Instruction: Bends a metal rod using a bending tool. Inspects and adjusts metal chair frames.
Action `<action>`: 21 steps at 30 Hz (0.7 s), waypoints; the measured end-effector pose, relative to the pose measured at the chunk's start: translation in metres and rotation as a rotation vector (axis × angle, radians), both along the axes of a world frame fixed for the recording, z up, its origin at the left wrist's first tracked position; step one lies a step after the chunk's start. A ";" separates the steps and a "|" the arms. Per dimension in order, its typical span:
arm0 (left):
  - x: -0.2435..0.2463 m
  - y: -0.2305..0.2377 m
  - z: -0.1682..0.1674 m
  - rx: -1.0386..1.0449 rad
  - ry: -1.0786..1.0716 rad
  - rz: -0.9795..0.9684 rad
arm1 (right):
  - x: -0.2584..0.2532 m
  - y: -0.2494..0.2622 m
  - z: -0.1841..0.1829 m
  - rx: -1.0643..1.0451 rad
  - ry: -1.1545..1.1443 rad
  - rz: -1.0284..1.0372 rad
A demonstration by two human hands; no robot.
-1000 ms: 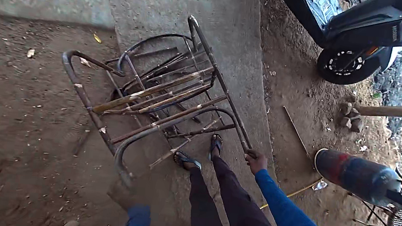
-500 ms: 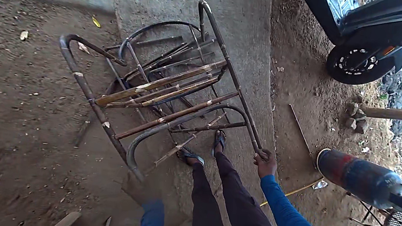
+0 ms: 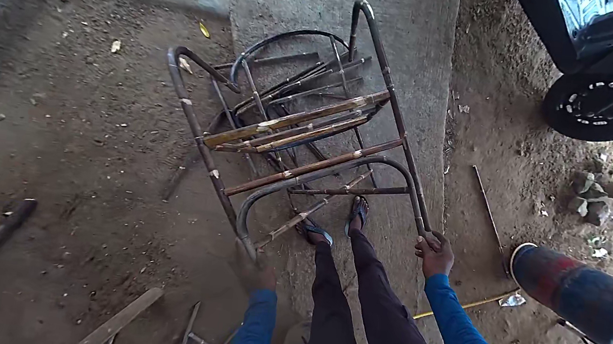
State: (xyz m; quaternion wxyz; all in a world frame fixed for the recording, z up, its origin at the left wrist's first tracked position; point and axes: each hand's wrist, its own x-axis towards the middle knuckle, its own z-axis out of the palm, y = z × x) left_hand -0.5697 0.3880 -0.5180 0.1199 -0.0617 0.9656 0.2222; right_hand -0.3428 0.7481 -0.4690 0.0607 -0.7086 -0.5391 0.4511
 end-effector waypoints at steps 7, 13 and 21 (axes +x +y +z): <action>-0.004 -0.001 0.003 -0.002 -0.029 0.022 | 0.003 -0.006 -0.002 0.062 0.006 0.034; -0.003 -0.007 -0.001 -0.044 -0.057 -0.018 | 0.004 -0.004 0.002 0.033 0.009 0.011; -0.014 -0.018 0.000 -0.094 -0.099 -0.033 | 0.007 0.008 0.001 -0.066 0.071 -0.014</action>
